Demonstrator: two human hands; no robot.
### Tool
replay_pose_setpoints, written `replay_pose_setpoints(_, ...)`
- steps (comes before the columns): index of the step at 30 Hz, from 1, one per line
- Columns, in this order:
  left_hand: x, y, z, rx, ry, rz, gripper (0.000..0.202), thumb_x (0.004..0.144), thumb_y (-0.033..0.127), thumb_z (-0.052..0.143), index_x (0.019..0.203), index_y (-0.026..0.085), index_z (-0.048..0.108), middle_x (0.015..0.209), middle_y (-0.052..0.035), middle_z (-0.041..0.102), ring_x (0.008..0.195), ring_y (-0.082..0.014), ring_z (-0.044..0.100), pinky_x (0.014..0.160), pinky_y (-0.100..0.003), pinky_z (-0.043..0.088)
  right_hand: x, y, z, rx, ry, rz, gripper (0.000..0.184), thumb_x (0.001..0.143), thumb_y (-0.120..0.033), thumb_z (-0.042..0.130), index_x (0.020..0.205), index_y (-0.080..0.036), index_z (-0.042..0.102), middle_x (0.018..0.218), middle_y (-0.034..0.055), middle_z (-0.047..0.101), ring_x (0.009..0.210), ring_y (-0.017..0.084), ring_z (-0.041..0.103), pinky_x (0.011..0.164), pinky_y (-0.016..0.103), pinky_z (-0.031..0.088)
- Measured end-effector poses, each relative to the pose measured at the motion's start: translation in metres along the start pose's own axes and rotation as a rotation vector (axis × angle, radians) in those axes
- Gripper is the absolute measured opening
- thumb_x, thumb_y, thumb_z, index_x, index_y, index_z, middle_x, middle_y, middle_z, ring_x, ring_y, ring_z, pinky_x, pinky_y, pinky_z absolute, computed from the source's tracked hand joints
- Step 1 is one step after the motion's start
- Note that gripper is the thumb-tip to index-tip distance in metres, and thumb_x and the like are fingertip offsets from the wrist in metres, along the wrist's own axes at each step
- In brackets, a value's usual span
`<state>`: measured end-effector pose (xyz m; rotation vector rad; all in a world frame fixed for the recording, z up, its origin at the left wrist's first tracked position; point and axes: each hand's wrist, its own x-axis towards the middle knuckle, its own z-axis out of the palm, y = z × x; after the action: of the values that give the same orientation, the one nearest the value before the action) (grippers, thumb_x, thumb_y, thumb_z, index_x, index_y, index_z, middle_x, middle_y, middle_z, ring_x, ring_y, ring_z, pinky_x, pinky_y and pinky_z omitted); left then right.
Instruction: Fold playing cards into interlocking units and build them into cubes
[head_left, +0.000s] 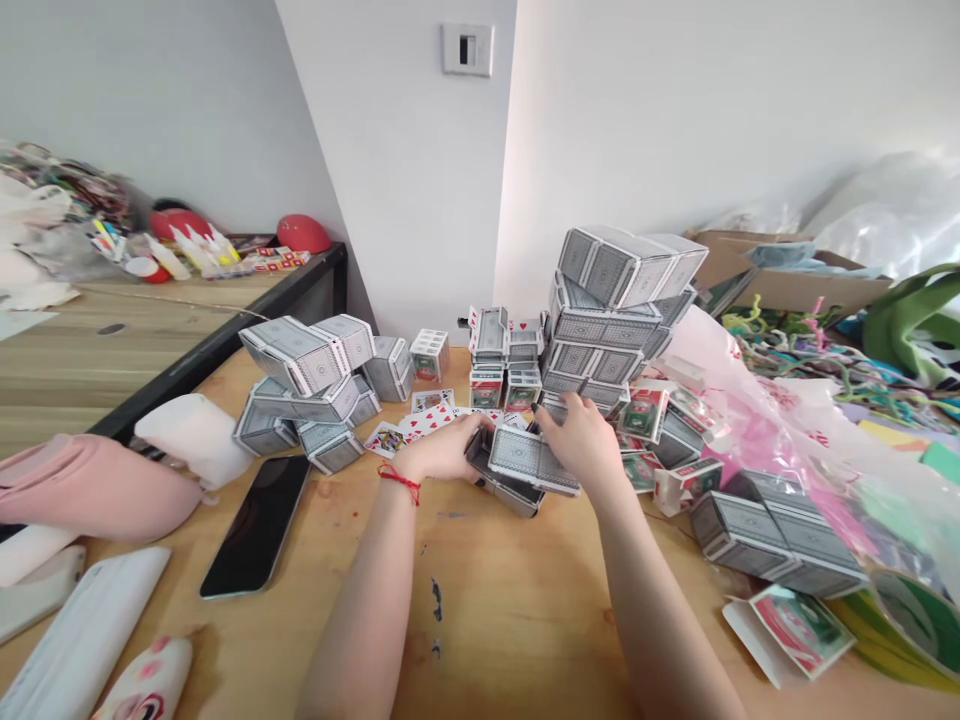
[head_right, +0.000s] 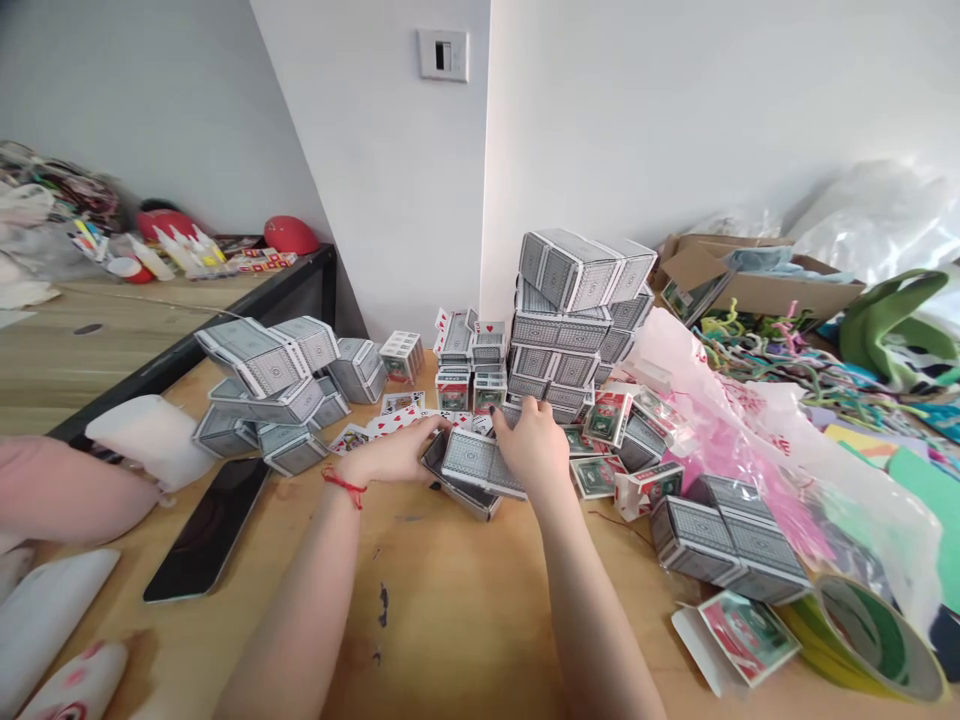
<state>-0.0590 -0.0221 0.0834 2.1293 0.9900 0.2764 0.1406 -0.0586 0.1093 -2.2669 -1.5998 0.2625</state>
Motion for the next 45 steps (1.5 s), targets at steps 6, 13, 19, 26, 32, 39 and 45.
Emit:
replay_pose_setpoints(6, -0.002, -0.002, 0.000, -0.137, -0.075, -0.050, 0.072, 0.052, 0.019, 0.070, 0.117, 0.022, 0.039, 0.101, -0.0040, 0.060, 0.089, -0.0215, 0.059, 0.078, -0.032, 0.045, -0.004, 0.005, -0.004, -0.096, -0.087, -0.037, 0.053, 0.083, -0.051, 0.036, 0.114, -0.011, 0.050, 0.113, 0.0204, 0.050, 0.103, 0.031, 0.052, 0.081, 0.038, 0.040)
replay_pose_setpoints(13, 0.001, 0.003, 0.000, -0.025, 0.033, 0.063, 0.067, 0.051, 0.023, 0.072, 0.113, 0.022, 0.048, 0.114, -0.0065, 0.055, 0.106, -0.0260, 0.051, 0.089, -0.035, 0.039, -0.015, 0.013, -0.009, -0.058, -0.155, -0.579, 0.057, 0.068, -0.038, 0.064, 0.120, -0.022, 0.047, 0.127, 0.0137, 0.045, 0.117, 0.033, 0.036, 0.090, 0.047, 0.033)
replay_pose_setpoints(19, 0.003, 0.006, -0.003, 0.033, 0.073, 0.081, 0.049, 0.060, 0.030, 0.068, 0.106, 0.021, 0.053, 0.110, -0.0060, 0.055, 0.105, -0.0228, 0.049, 0.089, -0.033, 0.038, -0.018, 0.001, -0.006, -0.079, -0.218, -0.625, 0.051, 0.064, -0.028, 0.065, 0.112, -0.019, 0.052, 0.121, 0.0142, 0.051, 0.119, 0.033, 0.036, 0.094, 0.052, 0.026)
replay_pose_setpoints(26, 0.005, 0.019, -0.003, -0.204, 0.142, 0.111, 0.039, 0.067, 0.029, 0.065, 0.102, 0.019, 0.054, 0.106, -0.0052, 0.058, 0.099, -0.0186, 0.054, 0.088, -0.031, 0.040, -0.015, 0.001, -0.016, -0.038, -0.258, -0.643, 0.039, 0.070, -0.032, 0.059, 0.106, -0.017, 0.053, 0.093, 0.0099, 0.065, 0.086, 0.024, 0.059, 0.079, 0.035, 0.037)
replay_pose_setpoints(32, 0.003, 0.034, -0.003, -0.475, 0.154, 0.095, 0.043, 0.075, 0.033, 0.058, 0.114, 0.017, 0.048, 0.089, -0.0055, 0.064, 0.084, -0.0171, 0.060, 0.074, -0.030, 0.047, -0.017, -0.003, -0.026, 0.060, -0.121, -0.645, 0.025, 0.070, -0.035, 0.056, 0.090, -0.020, 0.055, 0.080, 0.0047, 0.064, 0.074, 0.020, 0.058, 0.069, 0.030, 0.039)
replay_pose_setpoints(39, 0.002, 0.047, -0.003, -0.512, 0.244, 0.026, 0.041, 0.076, 0.034, 0.056, 0.113, 0.020, 0.049, 0.084, -0.0035, 0.062, 0.066, -0.0140, 0.060, 0.056, -0.027, 0.051, -0.014, 0.001, -0.026, 0.166, -0.112, -0.619, 0.024, 0.070, -0.037, 0.057, 0.087, -0.020, 0.054, 0.078, 0.0033, 0.062, 0.073, 0.019, 0.057, 0.061, 0.026, 0.040)
replay_pose_setpoints(45, 0.005, 0.048, -0.002, -0.611, 0.297, -0.020, 0.029, 0.073, 0.030, 0.057, 0.098, 0.017, 0.052, 0.094, -0.0044, 0.060, 0.073, -0.0137, 0.058, 0.050, -0.021, 0.049, -0.014, 0.003, -0.018, 0.141, -0.108, -0.660, 0.071, 0.066, -0.043, 0.064, 0.127, -0.020, 0.036, 0.115, 0.0136, 0.055, 0.106, 0.030, 0.051, 0.087, 0.043, 0.037)
